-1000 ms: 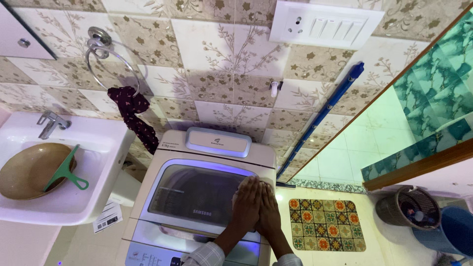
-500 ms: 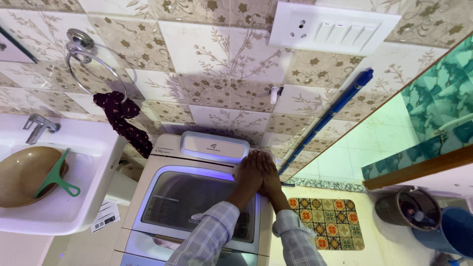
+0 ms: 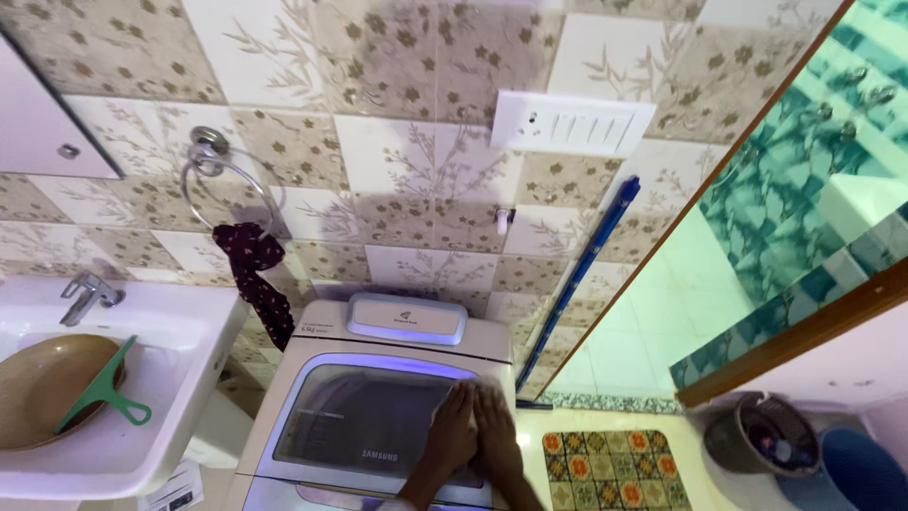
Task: The person wipes the top lid, control panel, and front surface of a washing machine by hand with a cloth, then opens the lid and wipes the inner rim and tub.
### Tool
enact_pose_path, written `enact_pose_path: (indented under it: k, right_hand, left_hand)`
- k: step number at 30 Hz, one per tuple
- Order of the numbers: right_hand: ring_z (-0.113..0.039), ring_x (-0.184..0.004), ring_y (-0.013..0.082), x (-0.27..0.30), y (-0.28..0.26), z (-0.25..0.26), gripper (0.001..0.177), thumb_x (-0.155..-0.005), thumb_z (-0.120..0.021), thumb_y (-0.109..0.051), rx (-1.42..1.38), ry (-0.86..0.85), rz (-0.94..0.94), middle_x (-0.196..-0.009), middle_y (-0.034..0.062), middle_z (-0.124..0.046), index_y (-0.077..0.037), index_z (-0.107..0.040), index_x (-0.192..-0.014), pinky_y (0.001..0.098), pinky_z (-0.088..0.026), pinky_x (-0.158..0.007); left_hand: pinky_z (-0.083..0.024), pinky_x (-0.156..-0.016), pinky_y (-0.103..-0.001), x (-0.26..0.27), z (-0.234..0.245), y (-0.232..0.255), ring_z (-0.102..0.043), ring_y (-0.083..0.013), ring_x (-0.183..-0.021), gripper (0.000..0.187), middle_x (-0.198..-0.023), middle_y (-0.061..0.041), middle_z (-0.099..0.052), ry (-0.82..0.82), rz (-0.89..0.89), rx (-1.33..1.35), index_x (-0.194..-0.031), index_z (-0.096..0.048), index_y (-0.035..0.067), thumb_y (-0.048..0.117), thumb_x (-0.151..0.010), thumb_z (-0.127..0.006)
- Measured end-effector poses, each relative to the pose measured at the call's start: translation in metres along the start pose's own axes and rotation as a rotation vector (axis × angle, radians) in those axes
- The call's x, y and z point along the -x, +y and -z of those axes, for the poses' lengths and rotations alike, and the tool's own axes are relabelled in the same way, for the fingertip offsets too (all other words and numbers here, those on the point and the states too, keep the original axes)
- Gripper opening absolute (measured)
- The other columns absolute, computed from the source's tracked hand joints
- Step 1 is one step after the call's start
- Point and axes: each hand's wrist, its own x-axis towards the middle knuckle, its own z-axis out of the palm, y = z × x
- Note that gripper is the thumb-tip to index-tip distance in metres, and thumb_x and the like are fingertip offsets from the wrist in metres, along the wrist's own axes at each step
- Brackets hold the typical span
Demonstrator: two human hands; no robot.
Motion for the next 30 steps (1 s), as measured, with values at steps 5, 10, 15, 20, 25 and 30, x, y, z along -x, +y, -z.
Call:
enact_pose_path:
  k: [5,10,15,20,25,30]
  right_hand:
    - [-0.012,-0.153,0.0406,0.022,-0.059,-0.029,0.073,-0.094,-0.057,-0.021,-0.01,-0.07,-0.163,-0.165,0.0182,-0.021,-0.002,-0.025,-0.158,0.0542,-0.012,-0.121]
    - [-0.011,-0.151,0.0478,-0.017,-0.115,-0.051,0.071,-0.098,-0.057,-0.028,-0.058,-0.129,-0.136,-0.164,0.0233,-0.02,0.0,-0.026,-0.156,0.0537,-0.012,-0.123]
    - [-0.022,-0.152,0.0484,-0.05,-0.186,-0.076,0.077,-0.091,-0.061,-0.023,-0.108,-0.108,0.208,-0.162,0.0288,-0.029,0.005,-0.029,-0.155,0.0552,-0.017,-0.121]
    - [-0.03,-0.146,0.0497,-0.102,-0.257,-0.077,0.074,-0.089,-0.06,-0.01,-0.137,-0.03,0.267,-0.158,0.0356,-0.032,0.01,-0.031,-0.153,0.0525,-0.025,-0.121]
    - [-0.032,-0.152,0.0414,-0.204,-0.301,-0.02,0.077,-0.08,-0.065,-0.004,0.003,0.4,0.335,-0.161,0.0216,-0.04,0.0,-0.04,-0.153,0.0483,-0.028,-0.124]
    - [-0.028,-0.152,0.0401,-0.197,-0.294,-0.059,0.078,-0.079,-0.067,-0.007,0.021,0.126,0.27,-0.159,0.0211,-0.04,0.0,-0.039,-0.151,0.0504,-0.025,-0.124]
  left_hand:
    - [-0.027,-0.118,-0.048,0.055,0.022,-0.013,-0.034,-0.0403,-0.146,0.074,-0.154,-0.026,-0.043,-0.047,0.021,-0.005,-0.145,-0.045,-0.007,0.004,-0.073,-0.063]
    - [-0.04,-0.118,-0.043,0.06,0.073,-0.064,-0.044,-0.0351,-0.146,0.057,-0.155,-0.017,-0.047,-0.106,0.055,-0.018,-0.145,-0.053,0.008,0.006,-0.087,-0.055]
    - [-0.045,-0.108,-0.047,0.097,0.137,-0.117,-0.044,-0.0362,-0.142,0.061,-0.157,-0.016,-0.041,-0.157,0.2,-0.192,-0.152,-0.041,0.01,0.013,-0.092,-0.052]
    - [-0.042,-0.113,-0.043,0.1,0.209,-0.169,-0.046,-0.0364,-0.142,0.056,-0.15,-0.019,-0.049,0.054,0.155,-0.464,-0.147,-0.047,0.007,0.013,-0.091,-0.054]
    - [-0.034,-0.118,-0.046,0.025,0.299,-0.182,-0.044,-0.0368,-0.144,0.065,-0.149,-0.021,-0.051,0.451,-0.028,-0.344,-0.145,-0.047,-0.003,0.003,-0.081,-0.058]
    - [-0.028,-0.12,-0.049,0.032,0.304,-0.2,-0.035,-0.0396,-0.146,0.071,-0.153,-0.025,-0.043,0.291,-0.071,-0.372,-0.147,-0.041,-0.006,0.008,-0.081,-0.061]
